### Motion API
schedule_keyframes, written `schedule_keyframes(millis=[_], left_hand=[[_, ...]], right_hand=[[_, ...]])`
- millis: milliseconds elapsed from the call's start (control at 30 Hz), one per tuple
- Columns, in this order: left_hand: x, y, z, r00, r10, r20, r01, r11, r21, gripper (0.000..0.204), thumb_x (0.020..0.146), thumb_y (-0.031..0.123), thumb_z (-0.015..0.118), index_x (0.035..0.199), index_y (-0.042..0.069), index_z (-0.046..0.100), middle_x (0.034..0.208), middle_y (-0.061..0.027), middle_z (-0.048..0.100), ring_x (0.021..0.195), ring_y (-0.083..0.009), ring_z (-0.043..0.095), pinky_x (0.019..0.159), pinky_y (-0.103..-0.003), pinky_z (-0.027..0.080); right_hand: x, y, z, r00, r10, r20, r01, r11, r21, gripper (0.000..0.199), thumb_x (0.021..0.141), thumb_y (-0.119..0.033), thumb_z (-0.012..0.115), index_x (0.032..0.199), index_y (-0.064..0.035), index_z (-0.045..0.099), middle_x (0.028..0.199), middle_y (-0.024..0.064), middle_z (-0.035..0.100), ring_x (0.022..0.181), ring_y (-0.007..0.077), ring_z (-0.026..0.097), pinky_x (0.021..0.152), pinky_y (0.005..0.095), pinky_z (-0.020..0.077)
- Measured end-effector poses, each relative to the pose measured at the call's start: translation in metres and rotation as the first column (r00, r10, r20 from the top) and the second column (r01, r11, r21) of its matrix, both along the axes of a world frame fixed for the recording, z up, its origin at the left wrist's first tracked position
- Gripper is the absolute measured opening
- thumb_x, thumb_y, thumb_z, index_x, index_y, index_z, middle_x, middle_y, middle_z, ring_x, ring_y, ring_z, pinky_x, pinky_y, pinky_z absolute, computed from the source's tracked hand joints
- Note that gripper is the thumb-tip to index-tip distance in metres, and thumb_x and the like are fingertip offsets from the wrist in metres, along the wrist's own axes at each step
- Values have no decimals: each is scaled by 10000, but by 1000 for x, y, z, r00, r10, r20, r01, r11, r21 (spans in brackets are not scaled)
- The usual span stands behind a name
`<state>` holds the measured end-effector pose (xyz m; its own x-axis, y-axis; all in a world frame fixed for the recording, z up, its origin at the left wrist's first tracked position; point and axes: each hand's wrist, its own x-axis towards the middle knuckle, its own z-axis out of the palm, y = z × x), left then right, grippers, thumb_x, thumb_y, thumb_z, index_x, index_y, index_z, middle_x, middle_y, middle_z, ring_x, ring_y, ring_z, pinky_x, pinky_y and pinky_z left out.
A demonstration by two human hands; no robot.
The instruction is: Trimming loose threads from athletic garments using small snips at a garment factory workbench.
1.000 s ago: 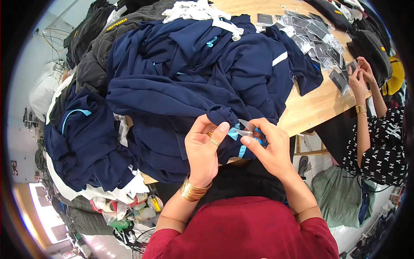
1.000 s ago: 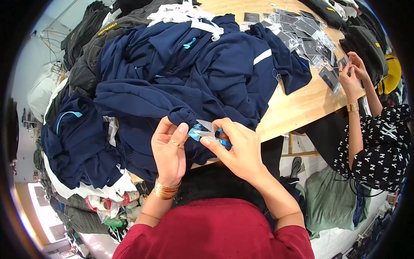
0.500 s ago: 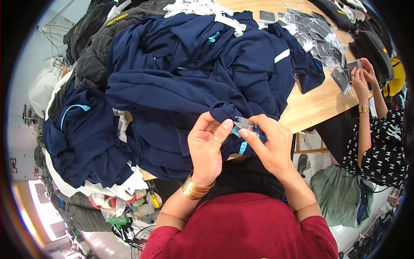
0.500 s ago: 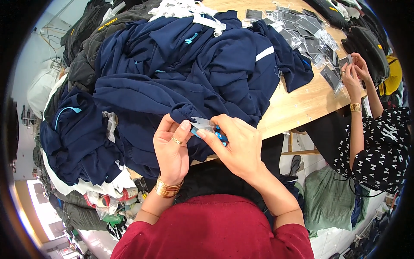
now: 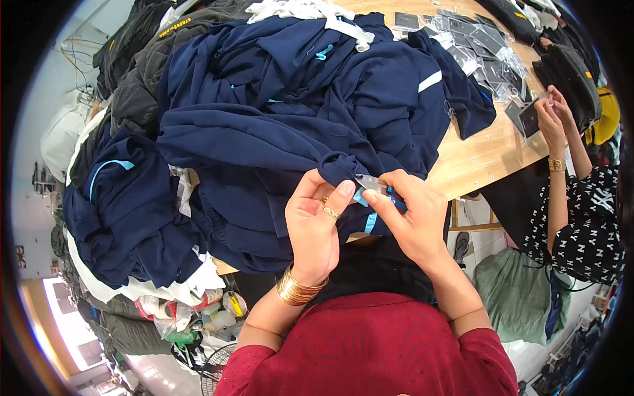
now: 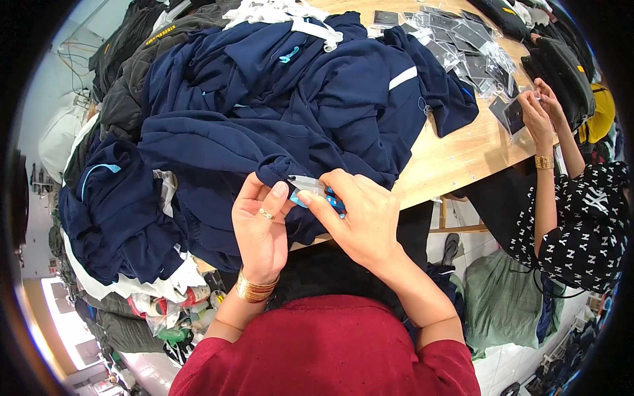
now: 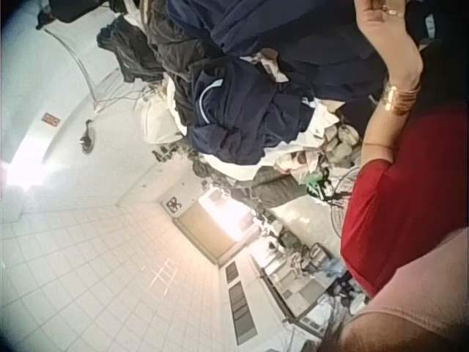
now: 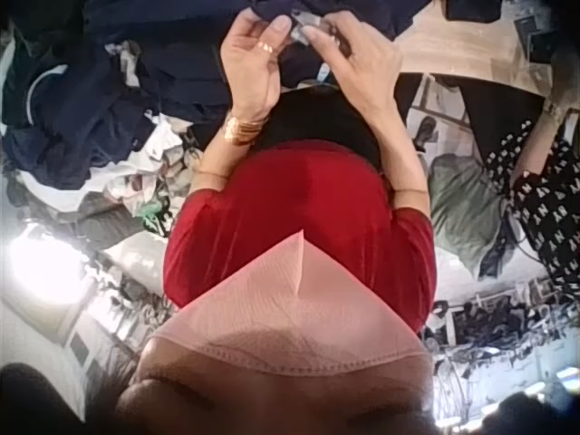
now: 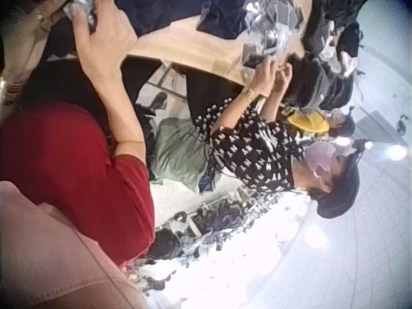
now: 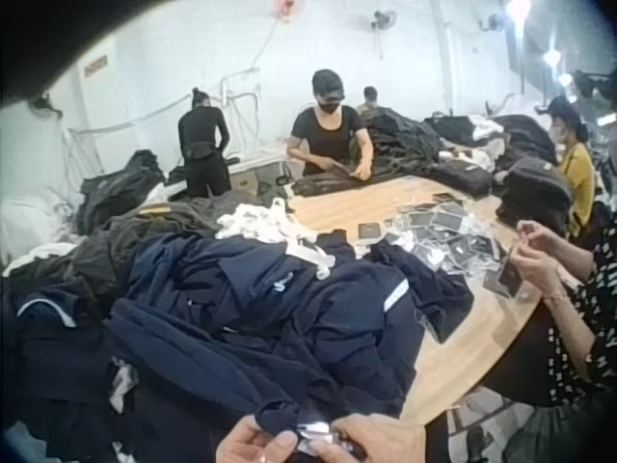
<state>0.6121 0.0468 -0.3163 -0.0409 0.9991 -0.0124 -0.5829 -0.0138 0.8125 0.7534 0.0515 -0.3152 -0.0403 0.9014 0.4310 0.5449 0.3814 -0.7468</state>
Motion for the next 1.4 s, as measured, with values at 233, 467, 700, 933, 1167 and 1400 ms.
schedule_keyframes(millis=[233, 467, 700, 933, 1167, 1400], left_hand=[[-1, -1, 2, 997, -80, -11, 79, 996, -47, 137, 893, 47, 556, 1023, 10, 574, 953, -66, 636, 871, -127, 613, 823, -287, 504], [-6, -2, 0, 992, -118, 43, 121, 989, -86, 175, 904, 63, 538, 1066, 5, 570, 984, -71, 632, 900, -134, 608, 856, -294, 492], [-17, 7, 9, 976, -154, -154, 144, 987, -71, 217, 854, 8, 598, 1070, -6, 579, 944, -20, 604, 856, -67, 555, 798, -217, 434], [-59, 5, 19, 865, -365, -345, 357, 930, -88, 193, 876, 59, 612, 1058, -5, 593, 878, 24, 585, 802, -32, 505, 721, -187, 413], [-88, -6, 11, 774, -260, -577, 269, 961, -72, 205, 772, 48, 699, 954, 13, 611, 788, 22, 572, 674, -23, 494, 611, -183, 413], [-117, 9, 40, 215, 679, -702, -286, 731, 620, 304, 628, -147, 601, 871, 29, 649, 716, -35, 544, 569, -102, 494, 520, -208, 387]], right_hand=[[3, 3, -9, 999, 22, -34, -21, 999, 35, 223, 800, -232, 697, 775, -28, 610, 566, 64, 522, 481, 160, 488, 455, 284, 359], [15, 1, -11, 689, 61, -723, -358, 895, -266, 216, 904, -202, 582, 925, 13, 575, 803, -24, 546, 758, 27, 458, 674, 180, 377], [8, 28, 2, 810, 201, -552, -330, 933, -145, 316, 773, -104, 695, 1069, -38, 604, 994, 12, 532, 897, 59, 510, 681, 174, 379], [-13, 48, 2, 600, 472, -645, -746, 621, -239, 333, 787, -102, 708, 1095, -19, 609, 1001, 41, 603, 941, 103, 544, 831, 255, 440], [-30, 43, 19, 822, 493, -285, -551, 813, -185, 218, 725, -103, 755, 833, 2, 599, 724, 53, 576, 658, 120, 537, 630, 245, 435], [-46, 48, 40, 883, 413, -224, -392, 910, 133, 227, 639, 117, 644, 820, -19, 653, 781, 43, 609, 707, 134, 573, 627, 226, 422]])
